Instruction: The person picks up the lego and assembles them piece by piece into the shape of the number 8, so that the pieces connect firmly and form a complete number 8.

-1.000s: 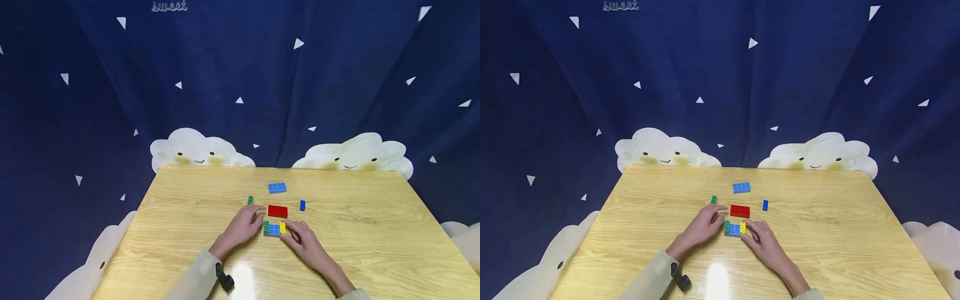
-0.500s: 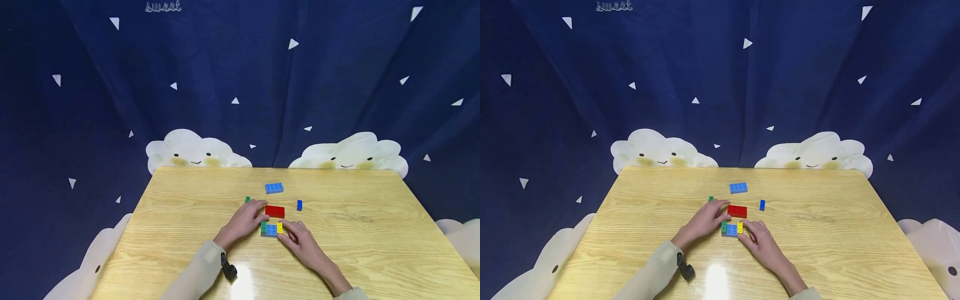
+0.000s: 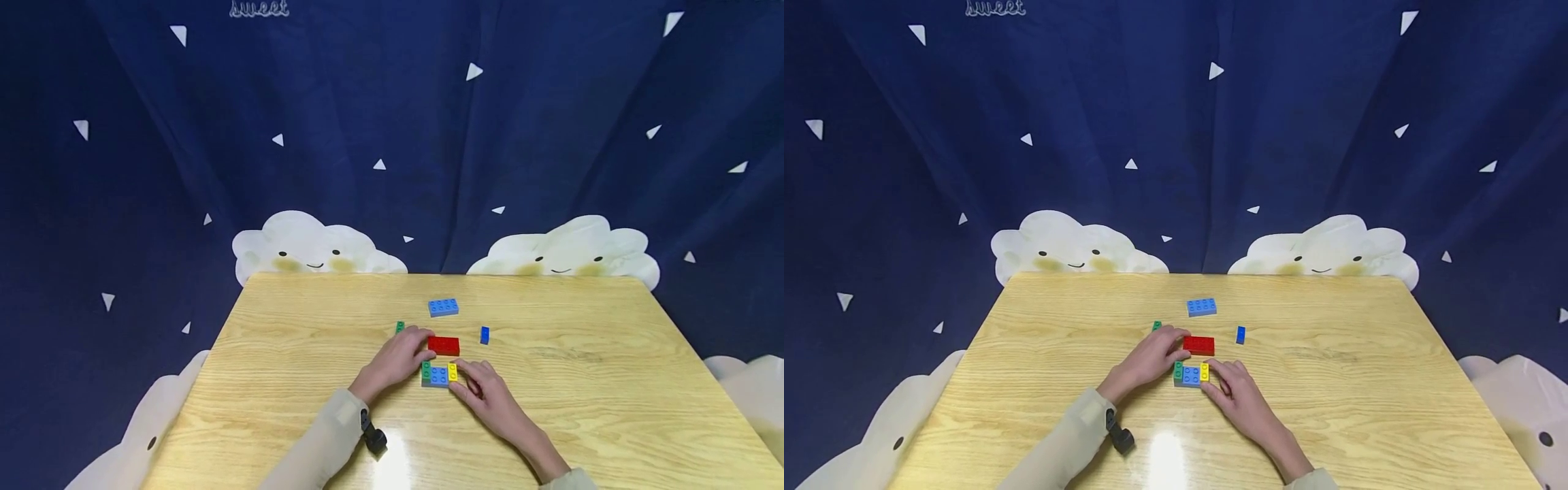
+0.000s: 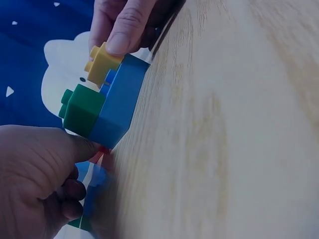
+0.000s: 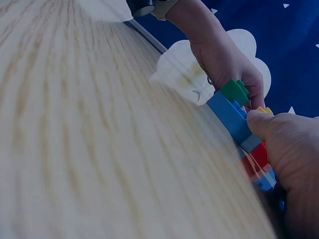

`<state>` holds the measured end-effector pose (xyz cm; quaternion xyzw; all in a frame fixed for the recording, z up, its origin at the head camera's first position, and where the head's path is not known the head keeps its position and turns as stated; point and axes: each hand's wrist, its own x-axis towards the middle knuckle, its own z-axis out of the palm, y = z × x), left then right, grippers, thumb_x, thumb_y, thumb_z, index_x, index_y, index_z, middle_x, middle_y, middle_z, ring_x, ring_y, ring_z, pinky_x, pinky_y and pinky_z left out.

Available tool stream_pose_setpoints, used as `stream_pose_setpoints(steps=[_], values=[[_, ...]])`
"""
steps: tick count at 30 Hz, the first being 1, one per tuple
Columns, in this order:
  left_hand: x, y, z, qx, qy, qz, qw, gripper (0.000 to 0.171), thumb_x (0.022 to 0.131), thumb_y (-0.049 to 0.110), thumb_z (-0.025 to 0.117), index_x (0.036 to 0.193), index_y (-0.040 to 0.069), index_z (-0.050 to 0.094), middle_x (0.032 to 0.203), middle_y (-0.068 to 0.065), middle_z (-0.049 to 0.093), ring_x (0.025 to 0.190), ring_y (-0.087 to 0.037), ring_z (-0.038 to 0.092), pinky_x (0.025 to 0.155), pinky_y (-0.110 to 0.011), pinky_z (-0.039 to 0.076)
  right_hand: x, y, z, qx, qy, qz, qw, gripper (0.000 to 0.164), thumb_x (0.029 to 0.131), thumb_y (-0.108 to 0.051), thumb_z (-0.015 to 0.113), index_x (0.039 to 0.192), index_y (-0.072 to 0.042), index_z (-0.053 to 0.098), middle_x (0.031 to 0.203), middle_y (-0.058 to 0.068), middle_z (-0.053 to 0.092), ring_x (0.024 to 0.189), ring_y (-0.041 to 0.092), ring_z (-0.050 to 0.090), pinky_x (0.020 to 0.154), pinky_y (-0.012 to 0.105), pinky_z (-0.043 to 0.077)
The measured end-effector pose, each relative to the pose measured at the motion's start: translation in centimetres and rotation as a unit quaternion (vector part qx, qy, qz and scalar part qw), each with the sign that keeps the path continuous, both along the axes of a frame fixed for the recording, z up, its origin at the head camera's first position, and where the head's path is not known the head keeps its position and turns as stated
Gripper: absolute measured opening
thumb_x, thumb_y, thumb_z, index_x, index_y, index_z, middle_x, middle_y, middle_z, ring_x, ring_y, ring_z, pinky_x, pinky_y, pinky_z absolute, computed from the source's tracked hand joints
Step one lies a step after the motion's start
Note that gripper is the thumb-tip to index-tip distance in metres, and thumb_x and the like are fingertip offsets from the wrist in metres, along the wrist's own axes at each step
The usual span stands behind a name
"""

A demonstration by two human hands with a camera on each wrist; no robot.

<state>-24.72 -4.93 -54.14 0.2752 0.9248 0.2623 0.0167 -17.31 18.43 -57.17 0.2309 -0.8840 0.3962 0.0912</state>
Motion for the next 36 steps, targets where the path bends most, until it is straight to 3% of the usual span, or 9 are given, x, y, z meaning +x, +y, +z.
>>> stream_pose_setpoints(steps=[10,16,22,29,36], values=[[0.9,-1.4,0.3,0.023,-0.014,0.018,0.9995,0.043,0.103,0.029,0.068,0.139,0.006,0.064,0.133,-0.008,0.067,0.12,-0.022,0.063,0.105,-0.04,0.05,0.1,-0.4,0.0,-0.004,-0.014,0.006,1.0,0.043,0.099,-0.029,0.074,0.137,-0.01,0.067,0.076,-0.013,0.041,0.08,0.006,0.04,0.065,0.024,0.034],[1.5,-2.1,0.8,0.055,-0.03,0.031,0.9975,0.043,0.104,0.028,0.068,0.14,0.005,0.062,0.115,-0.006,0.066,0.093,-0.018,0.057,0.088,-0.036,0.051,-0.2,-0.4,0.0,0.001,-0.014,0.007,1.0,0.041,0.099,-0.029,0.074,0.137,-0.013,0.067,0.076,-0.014,0.041,0.079,0.006,0.04,0.065,0.024,0.033],[2.3,-2.6,1.3,0.081,-0.043,0.041,0.9949,0.042,0.103,0.026,0.068,0.14,0.006,0.063,0.116,-0.005,0.065,0.088,-0.015,0.054,0.083,-0.033,0.05,-0.4,-0.3,0.0,0.001,-0.004,0.011,1.0,0.043,0.099,-0.027,0.074,0.137,-0.009,0.067,0.076,-0.012,0.042,0.079,0.006,0.039,0.065,0.024,0.033],[3.0,-2.9,2.3,0.097,-0.042,0.036,0.9938,0.038,0.103,0.026,0.069,0.137,0.01,0.063,0.093,0.002,0.057,0.076,-0.013,0.052,0.067,-0.026,0.044,-0.4,-0.2,0.2,0.004,-0.009,0.012,1.0,0.042,0.099,-0.029,0.073,0.137,-0.012,0.067,0.076,-0.014,0.041,0.08,0.008,0.041,0.066,0.024,0.033],[3.8,-2.4,3.3,0.102,-0.048,0.034,0.993,0.045,0.103,0.027,0.069,0.142,0.006,0.061,0.089,0.001,0.054,0.075,-0.015,0.051,0.064,-0.026,0.042,0.0,0.2,0.4,0.006,-0.015,0.009,1.0,0.044,0.098,-0.029,0.075,0.138,-0.012,0.066,0.076,-0.012,0.042,0.08,0.009,0.04,0.066,0.025,0.033]])
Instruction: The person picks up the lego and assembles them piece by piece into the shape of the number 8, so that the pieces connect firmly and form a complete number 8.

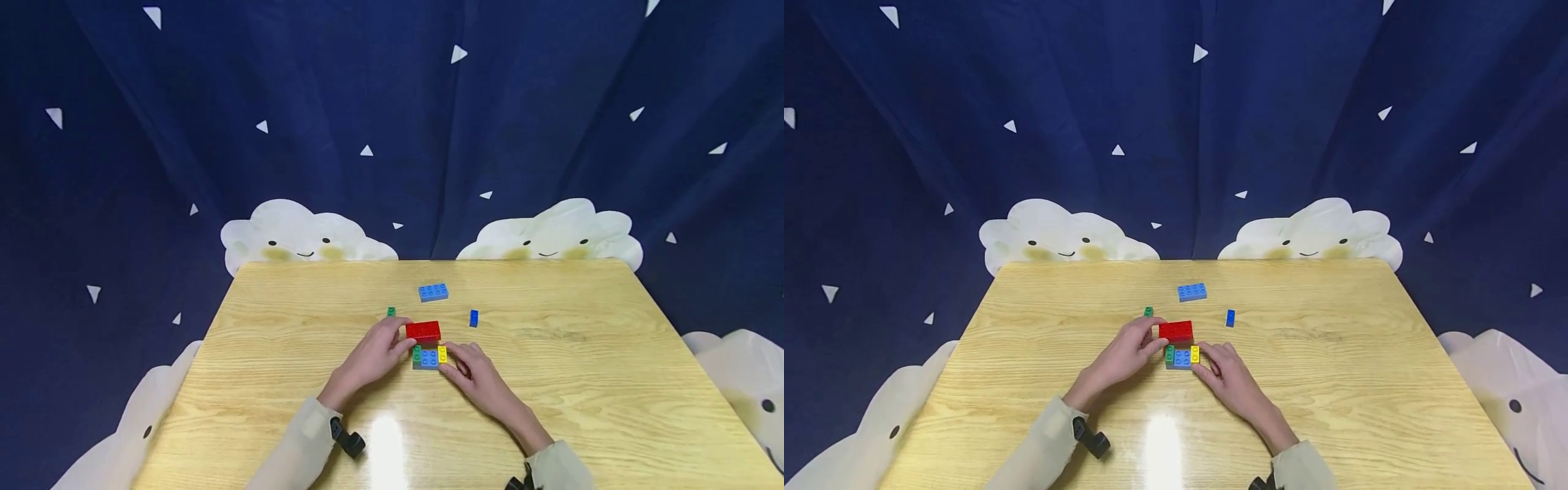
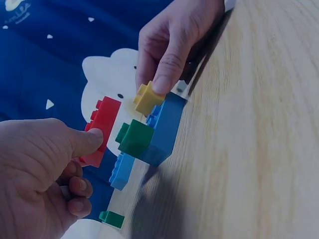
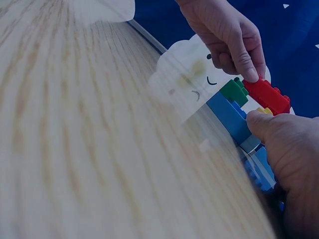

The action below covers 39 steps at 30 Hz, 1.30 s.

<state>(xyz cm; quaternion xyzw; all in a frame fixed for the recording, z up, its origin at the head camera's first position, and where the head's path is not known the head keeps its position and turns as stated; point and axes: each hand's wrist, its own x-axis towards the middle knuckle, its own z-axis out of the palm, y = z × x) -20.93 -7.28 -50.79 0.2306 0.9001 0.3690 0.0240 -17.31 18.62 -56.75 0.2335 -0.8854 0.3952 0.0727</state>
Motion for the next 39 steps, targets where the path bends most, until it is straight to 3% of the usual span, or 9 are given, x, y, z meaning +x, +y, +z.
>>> stream_pose_setpoints(steps=[15,27,33,39], values=[[1.5,0.6,0.2,-0.014,-0.011,-0.031,0.9994,0.037,0.102,0.027,0.071,0.133,0.009,0.065,0.088,0.005,0.056,0.072,-0.01,0.051,0.061,-0.022,0.042,0.0,0.0,-0.1,-0.001,0.003,0.008,1.0,0.044,0.101,-0.031,0.071,0.142,-0.016,0.065,0.076,-0.013,0.042,0.078,0.007,0.039,0.064,0.024,0.034],[1.7,0.8,1.1,-0.036,0.0,-0.04,0.9985,0.035,0.102,0.027,0.071,0.131,0.008,0.066,0.095,0.002,0.061,0.076,-0.011,0.053,0.067,-0.024,0.046,-0.1,0.2,0.1,-0.003,0.0,0.004,1.0,0.046,0.1,-0.031,0.073,0.142,-0.014,0.065,0.077,-0.012,0.043,0.078,0.008,0.04,0.064,0.024,0.035],[1.9,1.0,0.8,-0.039,-0.019,-0.04,0.9982,0.035,0.103,0.029,0.069,0.132,0.009,0.065,0.093,0.005,0.059,0.075,-0.009,0.053,0.067,-0.023,0.047,-0.3,0.3,0.0,-0.001,0.012,0.007,1.0,0.046,0.099,-0.03,0.073,0.141,-0.014,0.065,0.076,-0.014,0.043,0.077,0.006,0.039,0.064,0.023,0.036],[2.2,1.0,0.4,-0.029,-0.004,-0.042,0.9987,0.032,0.101,0.027,0.072,0.128,0.01,0.066,0.091,0.004,0.059,0.071,-0.007,0.052,0.061,-0.021,0.046,0.0,0.3,-0.1,-0.007,0.004,0.006,1.0,0.045,0.1,-0.032,0.072,0.141,-0.016,0.065,0.076,-0.014,0.043,0.077,0.007,0.039,0.064,0.023,0.035]])
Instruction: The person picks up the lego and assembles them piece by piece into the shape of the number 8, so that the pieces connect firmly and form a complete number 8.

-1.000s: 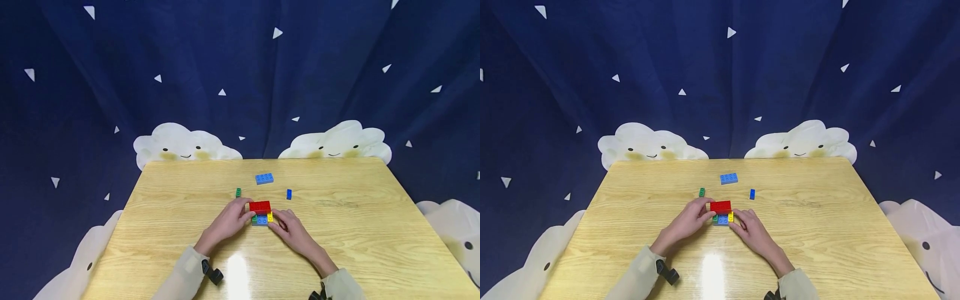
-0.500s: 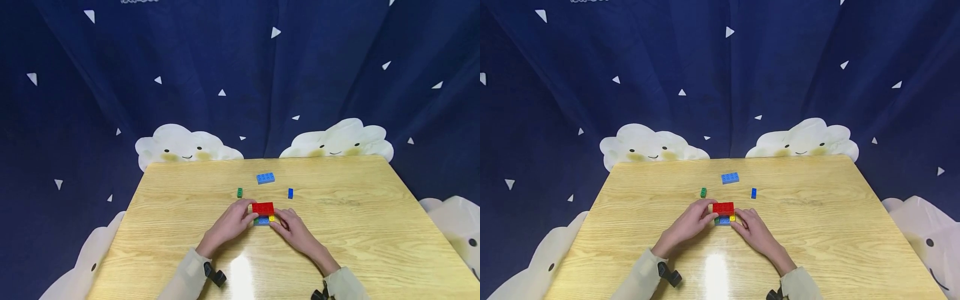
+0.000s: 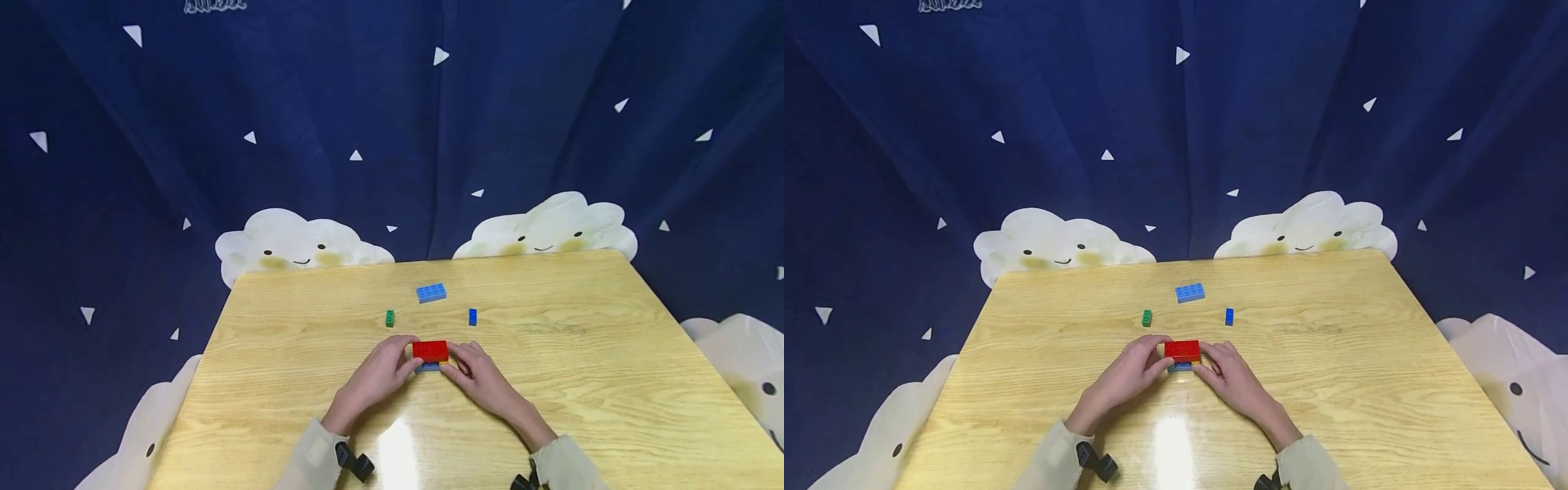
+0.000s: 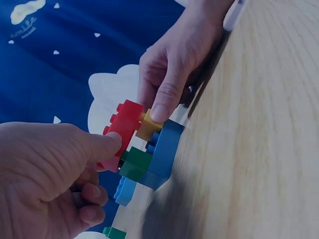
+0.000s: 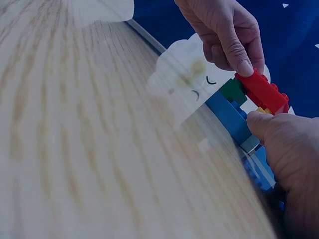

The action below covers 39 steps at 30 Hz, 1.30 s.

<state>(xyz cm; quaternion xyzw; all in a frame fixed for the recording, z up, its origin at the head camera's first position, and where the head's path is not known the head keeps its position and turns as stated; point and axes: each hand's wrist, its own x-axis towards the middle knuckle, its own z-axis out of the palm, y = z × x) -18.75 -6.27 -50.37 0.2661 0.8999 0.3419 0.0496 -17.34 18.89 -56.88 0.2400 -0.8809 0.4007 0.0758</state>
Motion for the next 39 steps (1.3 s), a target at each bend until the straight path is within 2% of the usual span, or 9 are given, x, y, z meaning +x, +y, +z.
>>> stream_pose_setpoints(steps=[8,13,15,23,30,36,39], values=[[0.2,0.0,-0.5,0.002,0.032,-0.005,0.9995,0.032,0.099,0.025,0.074,0.126,0.009,0.069,0.089,0.004,0.06,0.068,-0.005,0.051,0.06,-0.019,0.045,0.3,0.0,-0.3,-0.011,-0.005,-0.001,1.0,0.042,0.1,-0.031,0.072,0.14,-0.019,0.065,0.075,-0.011,0.044,0.077,0.007,0.04,0.065,0.023,0.036],[0.3,-0.1,-0.8,0.004,0.048,-0.004,0.9988,0.03,0.097,0.023,0.077,0.123,0.008,0.07,0.087,0.005,0.061,0.067,-0.005,0.051,0.059,-0.019,0.044,0.3,0.0,-0.4,-0.06,-0.02,0.015,0.998,0.047,0.101,-0.022,0.072,0.145,-0.011,0.06,0.074,-0.005,0.042,0.074,0.006,0.037,0.067,0.026,0.037],[0.3,-0.1,-0.8,0.002,0.045,-0.003,0.999,0.03,0.097,0.024,0.077,0.123,0.009,0.071,0.086,0.005,0.06,0.067,-0.005,0.05,0.058,-0.019,0.044,0.3,0.0,-0.3,-0.074,-0.018,0.02,0.997,0.048,0.1,-0.019,0.072,0.145,-0.009,0.059,0.073,-0.006,0.041,0.073,0.006,0.036,0.067,0.026,0.037],[0.4,0.1,-0.9,0.0,0.033,-0.003,0.9994,0.034,0.099,0.023,0.075,0.128,0.006,0.07,0.086,0.003,0.06,0.065,-0.005,0.048,0.057,-0.02,0.042,0.2,0.1,0.6,-0.074,0.024,0.017,0.997,0.041,0.098,-0.011,0.073,0.137,-0.006,0.065,0.071,-0.007,0.039,0.074,0.007,0.037,0.066,0.026,0.035],[0.2,0.2,-0.9,-0.002,0.036,-0.003,0.9993,0.035,0.099,0.025,0.075,0.129,0.007,0.07,0.093,-0.001,0.066,0.069,-0.005,0.05,0.059,-0.019,0.043,-0.2,0.2,0.8,-0.075,0.035,0.02,0.996,0.04,0.095,-0.011,0.076,0.134,-0.009,0.069,0.07,-0.008,0.039,0.073,0.006,0.035,0.066,0.026,0.034],[-0.1,-0.1,-0.9,0.008,0.039,-0.005,0.9992,0.034,0.098,0.024,0.076,0.126,0.007,0.071,0.089,0.003,0.063,0.065,-0.004,0.048,0.056,-0.018,0.041,-0.6,-0.2,0.7,-0.087,0.048,0.021,0.995,0.042,0.093,-0.006,0.078,0.133,-0.014,0.07,0.066,-0.004,0.039,0.069,0.008,0.035,0.064,0.027,0.034],[-0.3,-0.2,-0.9,0.017,0.037,-0.008,0.9991,0.034,0.097,0.023,0.077,0.126,0.006,0.071,0.087,0.004,0.061,0.063,-0.003,0.047,0.054,-0.018,0.04,-0.9,-0.4,0.6,-0.094,0.051,0.016,0.994,0.043,0.09,-0.001,0.079,0.131,-0.013,0.071,0.064,0.0,0.039,0.068,0.011,0.035,0.064,0.027,0.034]])
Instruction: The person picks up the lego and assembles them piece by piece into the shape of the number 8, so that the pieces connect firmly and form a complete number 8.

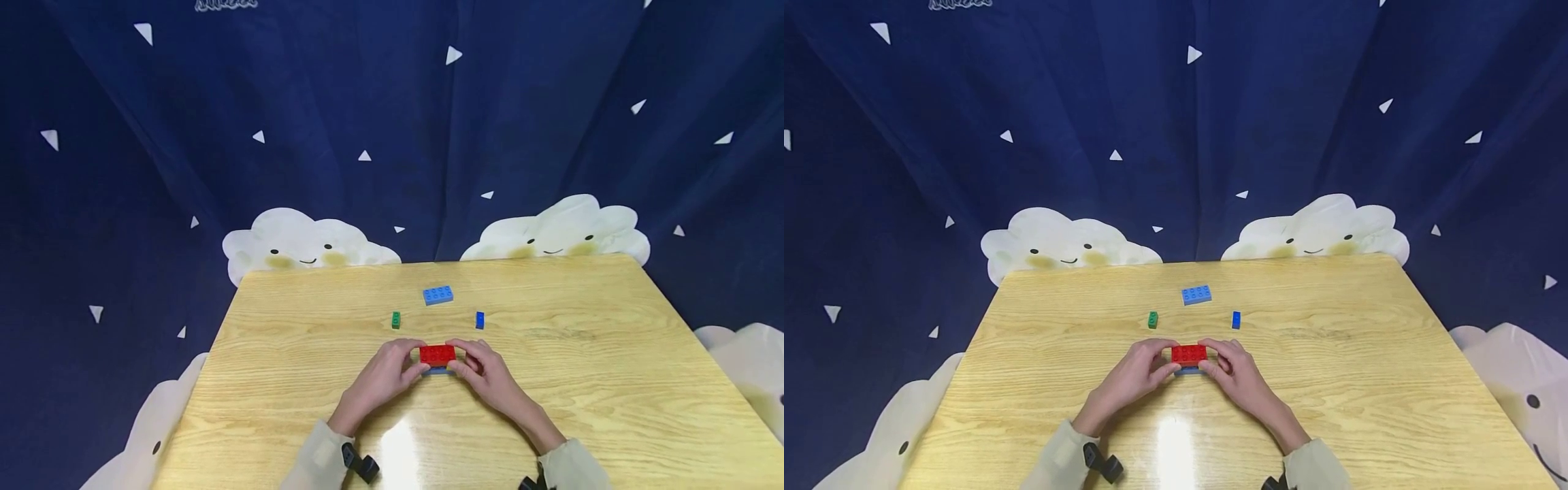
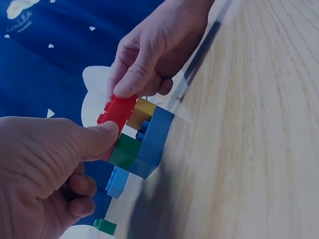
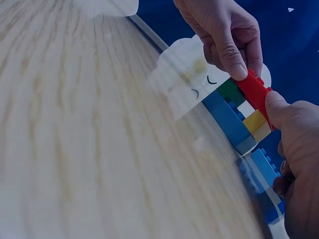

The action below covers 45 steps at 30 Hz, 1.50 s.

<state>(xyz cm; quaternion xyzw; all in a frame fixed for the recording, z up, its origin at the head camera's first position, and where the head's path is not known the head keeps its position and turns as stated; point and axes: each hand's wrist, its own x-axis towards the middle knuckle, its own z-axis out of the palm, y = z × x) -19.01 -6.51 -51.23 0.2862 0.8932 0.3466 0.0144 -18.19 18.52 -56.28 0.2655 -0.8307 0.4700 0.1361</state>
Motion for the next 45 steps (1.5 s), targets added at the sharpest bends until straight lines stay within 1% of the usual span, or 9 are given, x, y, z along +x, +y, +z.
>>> stream_pose_setpoints(steps=[7,11,16,24,29,32,37,41,45], values=[[-0.3,0.1,0.2,0.009,-0.003,0.0,1.0,0.037,0.097,0.023,0.077,0.128,0.004,0.07,0.078,0.005,0.055,0.06,-0.003,0.043,0.052,-0.019,0.036,-0.3,0.0,-0.2,-0.013,0.02,-0.001,1.0,0.041,0.085,0.007,0.079,0.125,-0.001,0.071,0.061,0.01,0.038,0.065,0.021,0.037,0.063,0.028,0.035],[-0.4,0.1,0.3,0.011,-0.003,-0.003,0.9999,0.036,0.097,0.022,0.078,0.128,0.004,0.07,0.076,0.006,0.054,0.059,-0.004,0.041,0.051,-0.019,0.034,-0.2,0.0,0.0,-0.01,0.019,-0.005,1.0,0.042,0.086,0.004,0.08,0.127,-0.004,0.072,0.062,0.004,0.038,0.066,0.017,0.038,0.063,0.026,0.035],[-0.4,0.1,0.1,0.012,-0.013,-0.003,0.9998,0.037,0.097,0.023,0.078,0.128,0.006,0.07,0.074,0.006,0.052,0.057,-0.003,0.039,0.05,-0.019,0.032,-0.1,0.2,0.0,-0.017,-0.004,-0.003,1.0,0.041,0.092,-0.004,0.078,0.131,-0.011,0.071,0.064,-0.003,0.038,0.067,0.011,0.037,0.063,0.026,0.037],[0.0,0.2,-0.1,0.015,-0.034,0.005,0.9993,0.036,0.099,0.025,0.075,0.131,0.009,0.068,0.067,0.008,0.049,0.054,-0.003,0.037,0.05,-0.02,0.031,0.2,0.2,-0.5,-0.044,-0.037,0.02,0.998,0.039,0.096,-0.005,0.074,0.134,-0.009,0.067,0.067,-0.001,0.04,0.064,0.005,0.036,0.06,0.024,0.037],[0.5,0.3,-0.3,0.024,-0.023,0.015,0.9993,0.036,0.099,0.022,0.075,0.131,0.009,0.069,0.063,0.01,0.044,0.054,-0.002,0.036,0.05,-0.019,0.03,0.3,0.1,-0.6,-0.064,-0.054,0.037,0.996,0.04,0.096,-0.003,0.074,0.136,-0.007,0.065,0.068,0.001,0.041,0.063,0.004,0.036,0.058,0.024,0.036],[0.6,0.3,-0.4,0.028,-0.019,0.018,0.9993,0.038,0.099,0.023,0.075,0.133,0.007,0.068,0.061,0.01,0.042,0.053,-0.002,0.035,0.05,-0.019,0.029,0.3,0.0,-0.7,-0.053,-0.056,0.028,0.997,0.04,0.095,-0.006,0.076,0.134,-0.009,0.066,0.068,0.002,0.042,0.064,0.004,0.037,0.064,0.026,0.04],[0.1,-0.4,-0.6,0.041,-0.038,0.022,0.9982,0.051,0.099,0.032,0.074,0.141,0.005,0.064,0.06,0.01,0.038,0.052,-0.003,0.031,0.05,-0.021,0.028,0.1,0.0,-1.0,-0.012,-0.064,0.009,0.998,0.038,0.095,-0.014,0.078,0.132,-0.011,0.067,0.069,-0.008,0.04,0.065,0.002,0.037,0.075,0.028,0.043],[-0.7,-1.6,-0.6,0.051,-0.054,0.032,0.9968,0.057,0.098,0.039,0.074,0.142,0.006,0.063,0.06,0.009,0.036,0.053,-0.004,0.029,0.054,-0.022,0.03,-0.1,0.0,-1.0,0.013,-0.075,0.002,0.997,0.039,0.096,-0.021,0.077,0.133,-0.012,0.067,0.07,-0.013,0.038,0.065,0.001,0.035,0.072,0.026,0.041],[-1.7,-2.6,-0.8,0.054,-0.052,0.044,0.9962,0.052,0.099,0.036,0.073,0.14,0.005,0.064,0.06,0.009,0.034,0.054,-0.004,0.028,0.056,-0.023,0.032,-0.2,-0.1,-0.9,0.026,-0.082,0.0,0.996,0.043,0.096,-0.024,0.077,0.135,-0.01,0.066,0.07,-0.014,0.038,0.064,0.0,0.034,0.069,0.025,0.039]])
